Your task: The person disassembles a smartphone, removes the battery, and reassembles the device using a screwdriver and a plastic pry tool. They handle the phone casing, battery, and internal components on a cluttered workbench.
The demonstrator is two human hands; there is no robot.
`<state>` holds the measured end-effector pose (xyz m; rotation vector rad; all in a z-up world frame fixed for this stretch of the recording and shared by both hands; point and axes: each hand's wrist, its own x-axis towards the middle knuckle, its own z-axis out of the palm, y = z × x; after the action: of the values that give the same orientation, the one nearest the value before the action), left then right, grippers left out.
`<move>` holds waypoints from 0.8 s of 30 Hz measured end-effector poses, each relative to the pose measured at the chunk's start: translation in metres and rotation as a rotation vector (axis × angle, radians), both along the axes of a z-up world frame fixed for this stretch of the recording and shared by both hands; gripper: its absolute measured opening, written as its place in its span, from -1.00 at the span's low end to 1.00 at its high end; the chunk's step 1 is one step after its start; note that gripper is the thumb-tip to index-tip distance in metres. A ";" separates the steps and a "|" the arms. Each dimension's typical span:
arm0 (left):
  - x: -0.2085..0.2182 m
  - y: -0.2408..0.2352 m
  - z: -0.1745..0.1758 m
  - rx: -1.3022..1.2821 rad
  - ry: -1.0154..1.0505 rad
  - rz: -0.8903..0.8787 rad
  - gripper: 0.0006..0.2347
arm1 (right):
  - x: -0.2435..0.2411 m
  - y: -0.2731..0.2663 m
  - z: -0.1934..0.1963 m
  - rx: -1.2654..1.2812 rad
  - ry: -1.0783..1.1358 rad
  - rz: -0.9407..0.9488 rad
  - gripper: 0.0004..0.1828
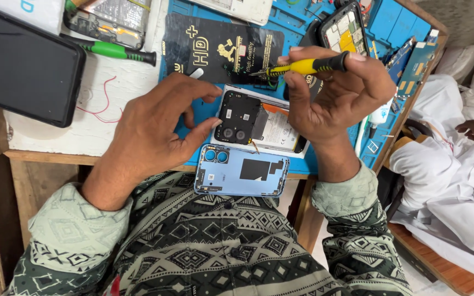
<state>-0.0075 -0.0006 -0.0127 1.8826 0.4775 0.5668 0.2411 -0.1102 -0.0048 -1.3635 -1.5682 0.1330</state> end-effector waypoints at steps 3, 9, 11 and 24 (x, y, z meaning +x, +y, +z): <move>0.000 0.000 -0.001 -0.013 -0.027 0.009 -0.70 | -0.004 0.001 0.002 -0.038 0.015 -0.004 -0.35; 0.002 0.000 0.000 0.031 0.049 0.031 -0.86 | -0.007 0.009 0.008 -0.094 0.018 0.029 -0.39; 0.002 0.000 -0.001 0.029 0.048 0.037 -0.87 | -0.009 0.010 0.009 -0.084 0.015 0.019 -0.39; 0.000 0.001 0.001 0.040 0.084 0.048 -0.85 | -0.006 0.004 0.002 -0.037 0.015 -0.007 -0.36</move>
<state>-0.0076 0.0000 -0.0119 1.9428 0.5718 0.5338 0.2348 -0.1057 -0.0025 -1.3932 -1.5557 0.1681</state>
